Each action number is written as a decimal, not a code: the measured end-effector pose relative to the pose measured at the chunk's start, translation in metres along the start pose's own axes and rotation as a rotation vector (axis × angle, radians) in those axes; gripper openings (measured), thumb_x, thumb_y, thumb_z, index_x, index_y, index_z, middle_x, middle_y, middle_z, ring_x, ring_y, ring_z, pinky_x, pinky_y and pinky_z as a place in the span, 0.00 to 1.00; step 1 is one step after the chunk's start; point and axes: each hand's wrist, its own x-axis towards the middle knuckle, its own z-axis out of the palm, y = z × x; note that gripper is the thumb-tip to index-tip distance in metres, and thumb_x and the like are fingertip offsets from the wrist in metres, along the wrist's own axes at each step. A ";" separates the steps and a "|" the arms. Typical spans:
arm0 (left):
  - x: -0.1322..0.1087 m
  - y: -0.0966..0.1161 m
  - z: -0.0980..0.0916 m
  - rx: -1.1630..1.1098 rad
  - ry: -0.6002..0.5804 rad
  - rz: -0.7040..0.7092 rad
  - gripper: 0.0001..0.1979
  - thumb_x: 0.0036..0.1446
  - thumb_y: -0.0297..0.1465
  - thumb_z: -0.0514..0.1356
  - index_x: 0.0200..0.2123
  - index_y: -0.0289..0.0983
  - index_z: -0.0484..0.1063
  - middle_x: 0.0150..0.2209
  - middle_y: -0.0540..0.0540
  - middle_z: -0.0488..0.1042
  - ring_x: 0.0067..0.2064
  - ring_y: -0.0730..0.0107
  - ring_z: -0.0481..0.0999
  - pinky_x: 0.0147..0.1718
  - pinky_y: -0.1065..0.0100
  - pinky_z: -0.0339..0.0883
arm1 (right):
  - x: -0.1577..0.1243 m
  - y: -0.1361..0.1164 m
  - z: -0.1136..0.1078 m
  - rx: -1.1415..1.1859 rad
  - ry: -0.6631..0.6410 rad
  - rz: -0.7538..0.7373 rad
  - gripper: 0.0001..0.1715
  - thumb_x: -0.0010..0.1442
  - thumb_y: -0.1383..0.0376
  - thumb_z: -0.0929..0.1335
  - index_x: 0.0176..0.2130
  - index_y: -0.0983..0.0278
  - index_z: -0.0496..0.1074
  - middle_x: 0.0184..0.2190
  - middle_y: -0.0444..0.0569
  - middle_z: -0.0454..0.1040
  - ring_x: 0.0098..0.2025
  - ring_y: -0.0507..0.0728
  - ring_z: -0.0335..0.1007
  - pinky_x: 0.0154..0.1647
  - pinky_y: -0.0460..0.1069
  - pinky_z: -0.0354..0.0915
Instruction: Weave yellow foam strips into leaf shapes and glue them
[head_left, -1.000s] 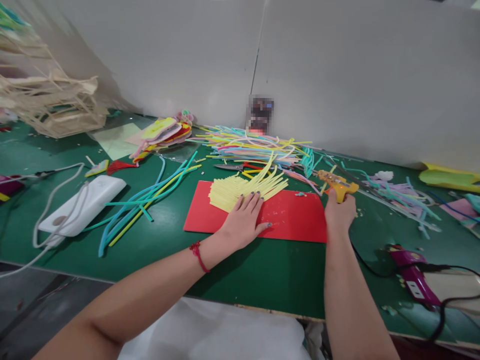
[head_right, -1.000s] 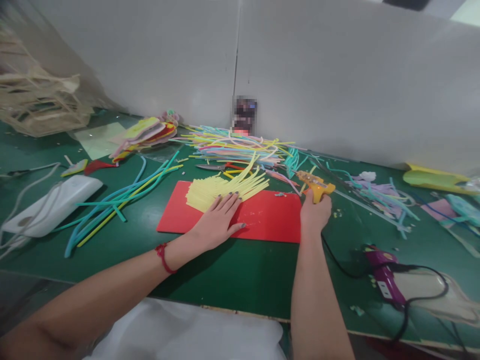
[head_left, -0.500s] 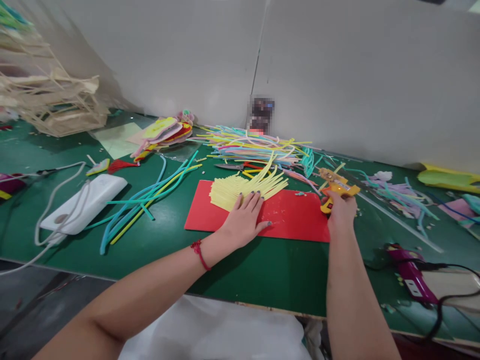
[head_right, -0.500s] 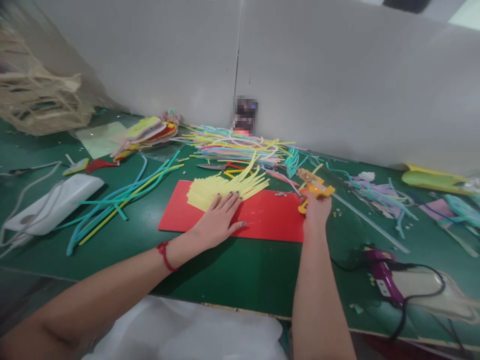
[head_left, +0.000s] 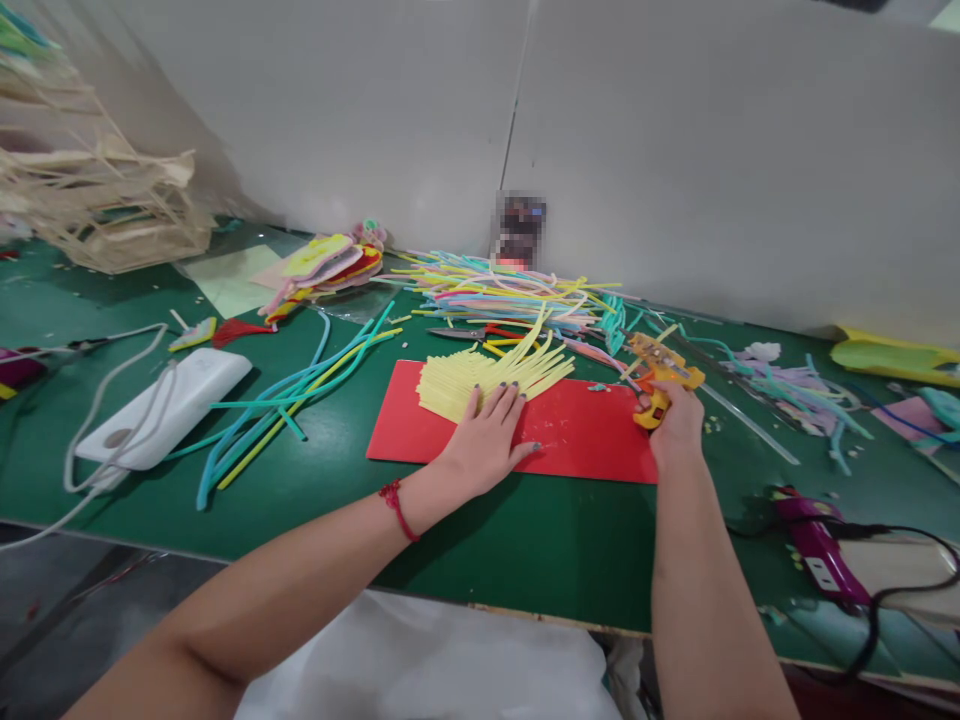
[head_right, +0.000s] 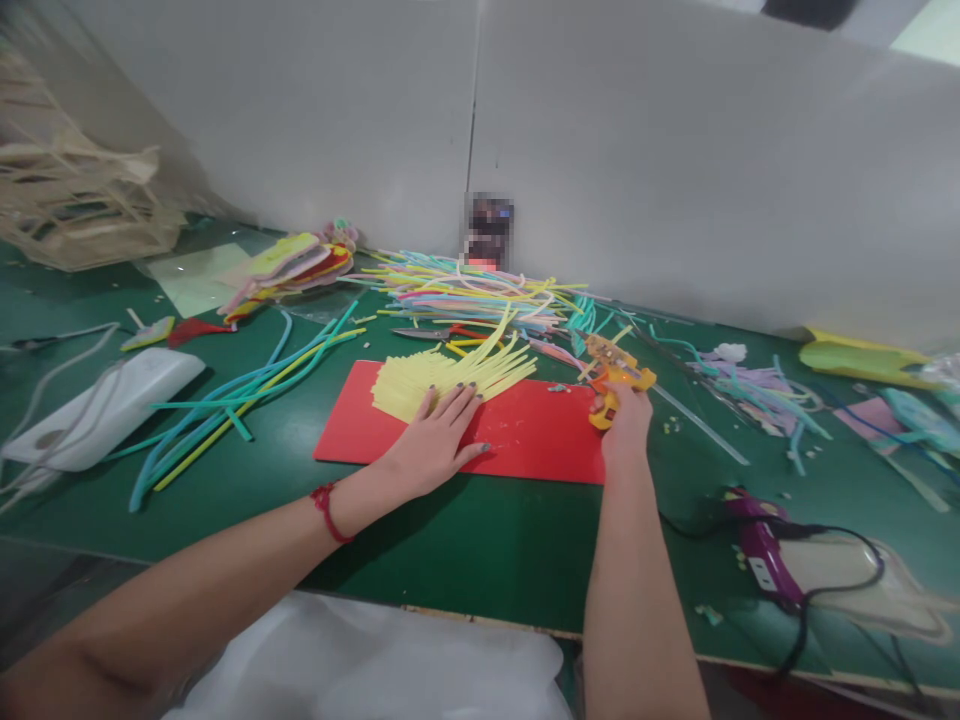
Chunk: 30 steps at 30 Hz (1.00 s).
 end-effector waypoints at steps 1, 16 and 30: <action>0.000 0.000 0.001 -0.009 0.007 0.000 0.34 0.65 0.47 0.44 0.65 0.28 0.50 0.67 0.37 0.46 0.68 0.54 0.44 0.64 0.46 0.37 | -0.002 -0.001 0.001 0.010 -0.021 0.010 0.12 0.38 0.67 0.69 0.26 0.63 0.62 0.16 0.35 0.66 0.13 0.45 0.56 0.10 0.41 0.55; 0.087 0.029 -0.027 -0.706 0.161 -0.039 0.17 0.64 0.34 0.50 0.50 0.33 0.70 0.49 0.39 0.75 0.49 0.63 0.74 0.46 0.66 0.67 | -0.023 -0.010 0.016 0.085 -0.236 0.017 0.17 0.34 0.65 0.71 0.28 0.63 0.65 0.15 0.36 0.66 0.12 0.46 0.56 0.12 0.43 0.55; 0.153 0.040 -0.013 -0.864 0.057 -0.027 0.11 0.65 0.31 0.51 0.38 0.33 0.72 0.35 0.46 0.74 0.36 0.70 0.74 0.38 0.64 0.70 | -0.032 -0.028 0.019 0.231 -0.165 -0.009 0.19 0.38 0.62 0.72 0.32 0.64 0.67 0.26 0.40 0.74 0.16 0.44 0.58 0.15 0.42 0.56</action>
